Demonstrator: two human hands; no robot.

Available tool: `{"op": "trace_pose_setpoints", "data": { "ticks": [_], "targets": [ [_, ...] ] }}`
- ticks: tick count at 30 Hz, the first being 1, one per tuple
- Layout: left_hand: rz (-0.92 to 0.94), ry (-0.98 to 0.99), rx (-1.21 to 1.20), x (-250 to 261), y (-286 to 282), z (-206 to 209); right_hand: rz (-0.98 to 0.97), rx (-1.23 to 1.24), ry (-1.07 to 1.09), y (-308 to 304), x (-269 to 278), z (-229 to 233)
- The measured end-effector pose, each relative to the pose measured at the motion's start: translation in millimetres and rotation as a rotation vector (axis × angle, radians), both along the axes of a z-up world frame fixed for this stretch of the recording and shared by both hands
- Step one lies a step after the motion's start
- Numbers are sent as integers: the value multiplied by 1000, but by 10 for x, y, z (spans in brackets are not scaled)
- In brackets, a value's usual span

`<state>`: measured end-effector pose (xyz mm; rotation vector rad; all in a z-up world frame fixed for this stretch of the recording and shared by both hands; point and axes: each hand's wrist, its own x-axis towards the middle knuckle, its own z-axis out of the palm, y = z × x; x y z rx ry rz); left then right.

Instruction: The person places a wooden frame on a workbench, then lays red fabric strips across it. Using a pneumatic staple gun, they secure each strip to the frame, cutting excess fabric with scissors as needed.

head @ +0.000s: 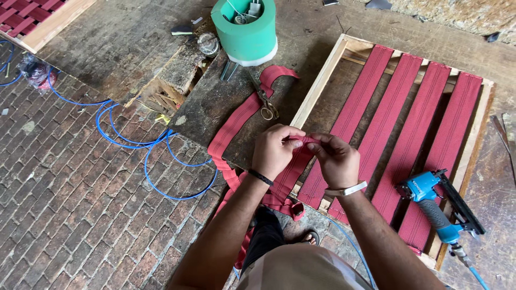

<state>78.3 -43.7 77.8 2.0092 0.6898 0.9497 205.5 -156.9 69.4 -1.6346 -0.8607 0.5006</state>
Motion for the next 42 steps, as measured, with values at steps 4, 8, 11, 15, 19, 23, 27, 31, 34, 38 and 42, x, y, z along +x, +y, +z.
{"op": "trace_pose_setpoints", "data": {
  "ticks": [4, 8, 11, 15, 19, 23, 27, 31, 34, 38, 42],
  "targets": [
    [-57, -83, -42, 175, 29, 0, -51, 41, -119, 9, 111, 84],
    [-188, -100, -277, 426, 191, 74, -68, 90, -21, 110, 344, 180],
    [-236, -130, -238, 801, 442, 168, -107, 109, -68, 292, 639, 304],
    [-358, -63, -97, 1515, 1009, 196, -269, 87, -75, 661, 1101, 446],
    [-338, 247, 86, 2344, 1628, -96, -432, -34, -103, 1166, 1566, 351],
    [-348, 185, 60, 3180, 2181, -745, -474, -152, -78, 1007, 1913, -185],
    [-252, 390, -99, 3945, 2658, -1324, -806, -458, -185, -322, 1792, -916],
    [-133, 538, 47, 4382, 2916, -1636, -924, -1107, -246, -1842, 1523, -1610],
    [-144, 583, 157, 4547, 3043, -1738, -797, -1127, -120, -2510, 1558, -2045],
    [-211, 529, 159, 4551, 3089, -1860, -567, -1505, -138, -2799, 1546, -2260],
    [-211, 460, 200, 4507, 3091, -1961, -642, -1196, -174, -2508, 1536, -2052]
  ]
}}
